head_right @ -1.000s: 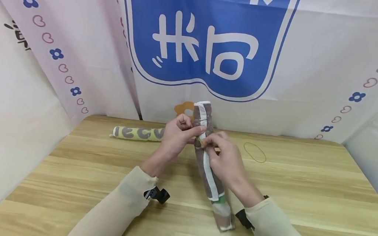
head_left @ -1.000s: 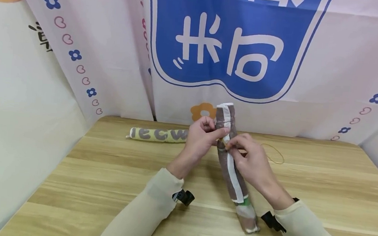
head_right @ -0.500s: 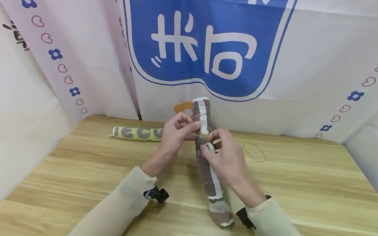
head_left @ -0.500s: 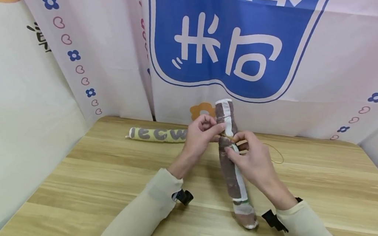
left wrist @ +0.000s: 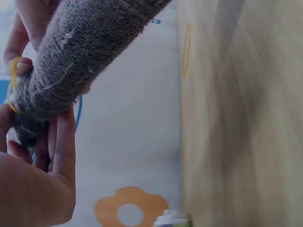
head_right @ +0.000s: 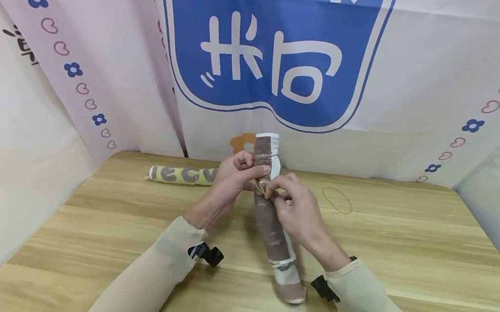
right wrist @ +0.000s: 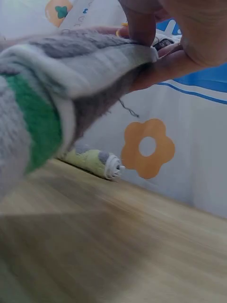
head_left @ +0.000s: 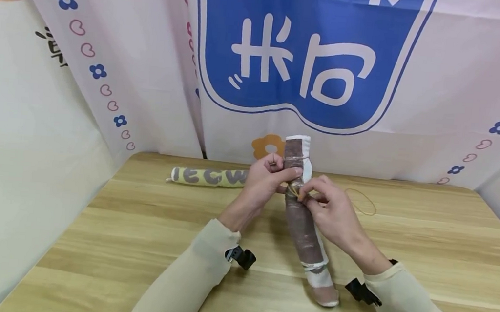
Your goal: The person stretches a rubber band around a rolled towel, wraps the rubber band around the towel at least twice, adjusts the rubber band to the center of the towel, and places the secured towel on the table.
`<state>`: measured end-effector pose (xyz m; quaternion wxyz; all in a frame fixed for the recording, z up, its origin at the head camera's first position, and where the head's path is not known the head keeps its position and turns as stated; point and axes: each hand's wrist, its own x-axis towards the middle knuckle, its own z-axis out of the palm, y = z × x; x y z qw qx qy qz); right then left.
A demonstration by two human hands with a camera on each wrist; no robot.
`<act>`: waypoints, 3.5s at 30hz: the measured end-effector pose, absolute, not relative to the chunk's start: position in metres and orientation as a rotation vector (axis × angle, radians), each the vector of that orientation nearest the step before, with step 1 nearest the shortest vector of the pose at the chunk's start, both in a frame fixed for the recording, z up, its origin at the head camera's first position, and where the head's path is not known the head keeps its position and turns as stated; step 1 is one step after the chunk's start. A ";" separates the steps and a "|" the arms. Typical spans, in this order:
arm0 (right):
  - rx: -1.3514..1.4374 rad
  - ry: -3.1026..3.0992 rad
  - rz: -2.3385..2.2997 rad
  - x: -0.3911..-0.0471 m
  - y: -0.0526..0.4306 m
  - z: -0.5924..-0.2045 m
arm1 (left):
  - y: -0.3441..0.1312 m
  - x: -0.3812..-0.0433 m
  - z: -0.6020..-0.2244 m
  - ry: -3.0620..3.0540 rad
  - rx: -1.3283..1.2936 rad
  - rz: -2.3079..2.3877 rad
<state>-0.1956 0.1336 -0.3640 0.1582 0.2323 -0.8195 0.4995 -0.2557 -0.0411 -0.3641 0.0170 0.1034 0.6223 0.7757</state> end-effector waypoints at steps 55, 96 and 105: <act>0.388 -2.457 1.228 -0.187 0.129 -0.356 | -0.034 -0.239 -0.356 2.217 0.516 2.406; 0.423 -2.398 1.697 -0.198 0.138 -0.358 | -0.040 -0.255 -0.365 1.934 0.402 2.334; 0.607 -2.338 1.575 -0.197 0.135 -0.363 | -0.040 -0.257 -0.364 1.984 0.334 2.340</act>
